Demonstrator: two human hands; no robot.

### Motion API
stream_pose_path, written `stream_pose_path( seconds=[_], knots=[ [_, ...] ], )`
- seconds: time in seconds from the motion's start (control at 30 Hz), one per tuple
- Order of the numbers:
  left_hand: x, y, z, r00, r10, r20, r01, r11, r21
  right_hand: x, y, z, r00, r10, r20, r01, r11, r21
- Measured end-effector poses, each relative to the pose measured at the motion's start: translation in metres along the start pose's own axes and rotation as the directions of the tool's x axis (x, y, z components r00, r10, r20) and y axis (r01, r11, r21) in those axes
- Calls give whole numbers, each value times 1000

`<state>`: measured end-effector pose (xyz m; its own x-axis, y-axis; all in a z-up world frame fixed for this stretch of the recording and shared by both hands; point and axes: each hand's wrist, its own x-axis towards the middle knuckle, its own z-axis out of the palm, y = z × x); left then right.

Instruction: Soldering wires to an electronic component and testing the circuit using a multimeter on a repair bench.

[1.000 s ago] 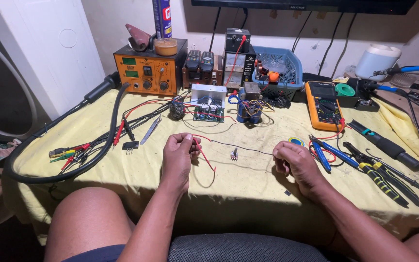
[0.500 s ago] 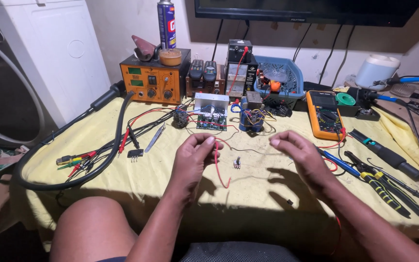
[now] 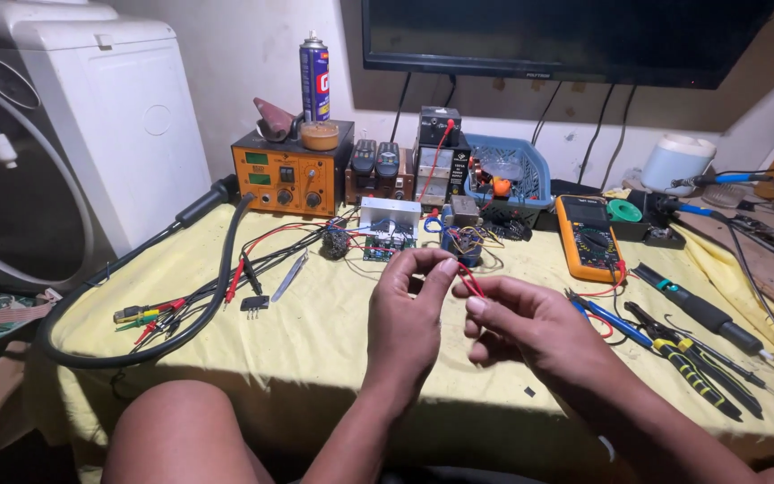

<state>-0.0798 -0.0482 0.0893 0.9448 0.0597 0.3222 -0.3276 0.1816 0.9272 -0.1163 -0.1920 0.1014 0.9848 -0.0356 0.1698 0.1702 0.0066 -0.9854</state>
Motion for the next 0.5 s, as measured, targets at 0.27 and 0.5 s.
stream_pose_path(
  seconds=[0.27, 0.5],
  knots=[
    [-9, 1, 3, 982, -189, -18, 189, 977, 93, -13, 4, -38, 960, 279, 26, -280, 958, 64],
    [-7, -11, -3, 945, -289, 152, 278, 956, 91, -4, -14, -114, 957, 270, -102, -283, 946, -158]
  ],
)
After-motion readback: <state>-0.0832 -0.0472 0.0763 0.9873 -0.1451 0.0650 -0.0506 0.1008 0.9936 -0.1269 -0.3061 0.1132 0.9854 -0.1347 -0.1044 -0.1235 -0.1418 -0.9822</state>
